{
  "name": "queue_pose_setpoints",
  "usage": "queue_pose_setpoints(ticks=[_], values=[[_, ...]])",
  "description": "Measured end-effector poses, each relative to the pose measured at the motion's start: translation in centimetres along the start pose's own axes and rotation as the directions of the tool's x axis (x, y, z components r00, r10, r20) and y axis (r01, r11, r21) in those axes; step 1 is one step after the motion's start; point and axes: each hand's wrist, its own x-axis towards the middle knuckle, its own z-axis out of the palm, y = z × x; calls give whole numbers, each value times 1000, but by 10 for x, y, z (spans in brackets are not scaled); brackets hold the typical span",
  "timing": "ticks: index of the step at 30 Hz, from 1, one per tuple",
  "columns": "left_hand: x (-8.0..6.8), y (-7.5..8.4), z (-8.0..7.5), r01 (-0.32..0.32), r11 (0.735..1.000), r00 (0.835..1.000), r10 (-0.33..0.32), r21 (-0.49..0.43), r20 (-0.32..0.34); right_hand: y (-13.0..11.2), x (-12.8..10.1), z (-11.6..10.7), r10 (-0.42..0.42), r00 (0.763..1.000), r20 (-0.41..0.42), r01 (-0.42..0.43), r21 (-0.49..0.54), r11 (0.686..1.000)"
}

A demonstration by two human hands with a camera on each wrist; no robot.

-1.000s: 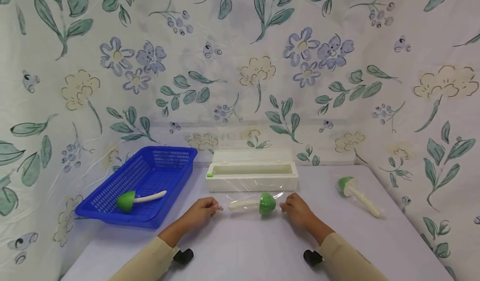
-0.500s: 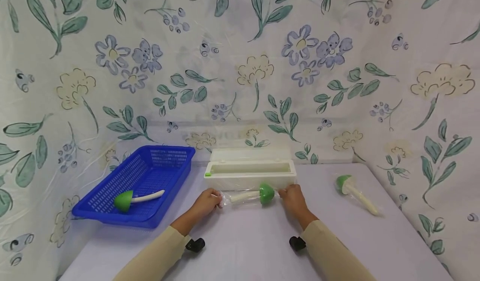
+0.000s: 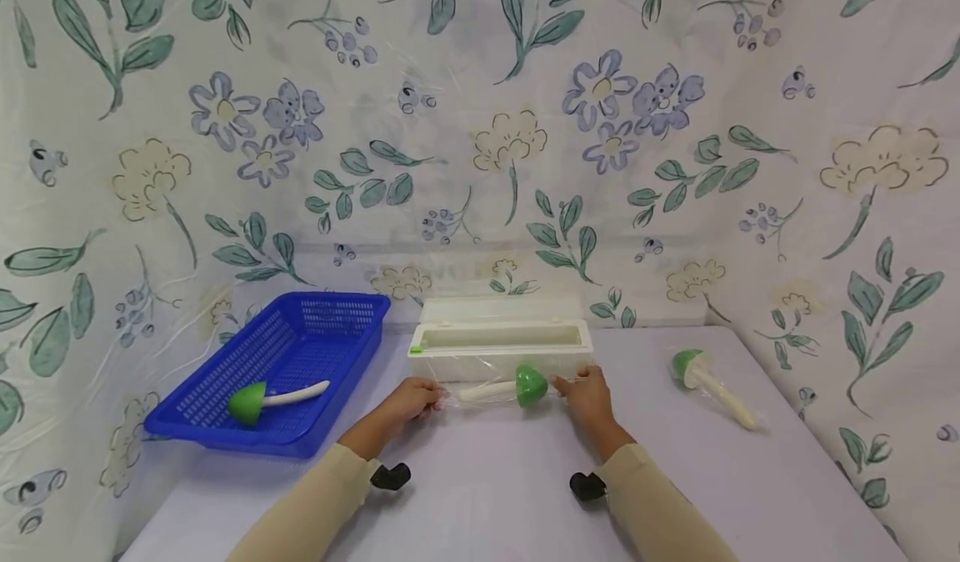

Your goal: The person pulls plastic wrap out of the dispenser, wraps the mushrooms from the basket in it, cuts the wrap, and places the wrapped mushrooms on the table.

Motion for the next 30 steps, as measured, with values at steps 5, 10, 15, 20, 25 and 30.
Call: queue_pose_setpoints(ticks=[5, 10, 15, 20, 25, 30], values=[[21, -15, 5, -40, 991, 999, 43, 131, -23, -4, 0, -3, -24, 998, 66, 28, -51, 998], [59, -61, 9, -236, 945, 963, 259, 228, -76, -3, 3, -7, -49, 990, 133, 64, -114, 991], [26, -22, 17, -127, 948, 969, 181, 292, -166, -3, 5, -6, -64, 988, 142, 88, -170, 982], [7, 1, 18, -32, 840, 970, 156, 541, -184, -5, 7, -2, -71, 987, 142, 106, -252, 962], [7, 5, 17, 8, 808, 974, 126, 589, -186, -3, 11, 1, -71, 986, 150, 112, -287, 951], [12, 3, 17, -11, 815, 978, 131, 579, -165, -3, 13, 2, -68, 989, 133, 106, -305, 946]])
